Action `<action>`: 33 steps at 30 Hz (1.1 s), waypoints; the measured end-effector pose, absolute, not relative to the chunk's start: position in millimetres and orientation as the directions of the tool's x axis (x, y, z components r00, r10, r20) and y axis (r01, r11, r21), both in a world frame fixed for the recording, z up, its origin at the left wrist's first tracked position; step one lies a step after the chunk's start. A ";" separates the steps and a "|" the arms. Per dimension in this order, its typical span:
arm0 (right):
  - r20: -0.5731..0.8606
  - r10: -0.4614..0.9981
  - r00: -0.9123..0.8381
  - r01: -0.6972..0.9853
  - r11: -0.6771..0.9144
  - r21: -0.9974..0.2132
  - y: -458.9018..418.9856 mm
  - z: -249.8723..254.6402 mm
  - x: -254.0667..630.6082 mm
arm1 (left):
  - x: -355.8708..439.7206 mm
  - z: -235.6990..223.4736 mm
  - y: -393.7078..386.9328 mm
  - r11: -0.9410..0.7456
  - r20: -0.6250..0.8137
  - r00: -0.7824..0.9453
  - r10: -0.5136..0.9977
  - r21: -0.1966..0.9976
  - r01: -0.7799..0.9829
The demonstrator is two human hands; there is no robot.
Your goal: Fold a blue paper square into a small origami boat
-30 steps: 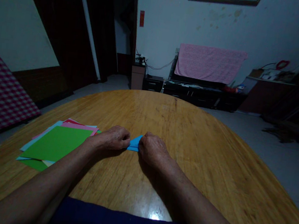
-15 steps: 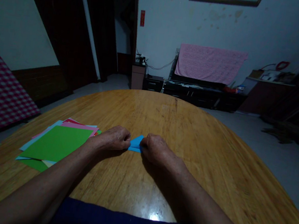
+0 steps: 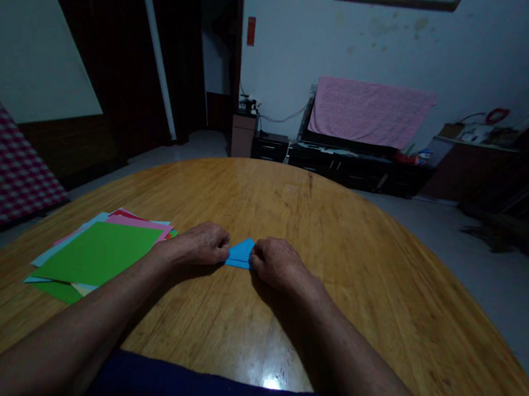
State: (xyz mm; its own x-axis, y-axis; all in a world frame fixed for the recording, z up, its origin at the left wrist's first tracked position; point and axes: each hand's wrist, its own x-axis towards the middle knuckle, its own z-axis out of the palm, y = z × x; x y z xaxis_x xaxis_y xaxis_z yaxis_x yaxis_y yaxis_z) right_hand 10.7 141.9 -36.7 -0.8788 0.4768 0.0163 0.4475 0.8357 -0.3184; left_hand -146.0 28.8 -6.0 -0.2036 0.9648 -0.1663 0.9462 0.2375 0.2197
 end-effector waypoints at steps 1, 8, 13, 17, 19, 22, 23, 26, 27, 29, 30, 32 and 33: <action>0.012 0.491 -0.871 0.463 0.829 -0.315 142.3 -37.9 10.2 | -145.4 -5.4 28.2 0.237 -0.165 -0.205 0.965 0.211 0.948; 0.024 0.490 -0.871 0.456 0.827 -0.330 144.9 -42.6 10.8 | -145.5 -7.8 30.4 0.244 -0.173 -0.212 0.962 0.190 0.951; 0.028 0.494 -0.869 0.454 0.820 -0.349 145.9 -45.3 10.7 | -149.6 -15.1 33.3 0.232 -0.150 -0.206 0.967 0.189 0.954; 0.063 0.503 -0.862 0.448 0.814 -0.371 148.4 -51.1 10.4 | -151.2 -17.3 30.5 0.204 -0.099 -0.186 0.978 0.220 0.954; 0.099 0.492 -0.865 0.422 0.820 -0.386 149.7 -53.7 10.4 | -150.9 -16.9 28.3 0.194 -0.083 -0.179 0.980 0.242 0.951; 0.121 0.448 -0.886 0.377 0.847 -0.373 149.7 -53.5 10.4 | -149.5 -15.8 25.5 0.170 -0.050 -0.163 0.985 0.239 0.956; 0.120 0.438 -0.891 0.372 0.856 -0.358 148.6 -52.1 10.5 | -149.0 -15.7 24.8 0.161 -0.036 -0.156 0.987 0.230 0.960; 0.123 0.419 -0.900 0.372 0.883 -0.286 141.3 -44.9 10.6 | -147.5 -16.7 24.3 0.140 -0.019 -0.139 0.990 0.201 0.969; 0.132 0.415 -0.900 0.374 0.892 -0.252 137.5 -42.1 10.4 | -146.8 -17.3 24.7 0.134 -0.018 -0.133 0.991 0.193 0.972; 0.150 0.430 -0.891 0.401 0.896 -0.190 128.5 -37.5 9.4 | -144.7 -18.4 26.0 0.119 0.001 -0.121 0.993 0.168 0.979; 0.157 0.459 -0.874 0.433 0.884 -0.177 123.7 -36.1 8.4 | -143.0 -18.5 26.6 0.117 -0.004 -0.118 0.993 0.148 0.982; 0.156 0.580 -0.799 0.544 0.809 -0.223 114.3 -35.8 5.5 | -138.0 -17.4 27.4 0.106 -0.019 -0.104 0.994 0.128 0.986; 0.154 0.638 -0.754 0.591 0.762 -0.264 110.1 -36.8 3.9 | -134.7 -16.3 27.4 0.101 -0.025 -0.099 0.995 0.124 0.987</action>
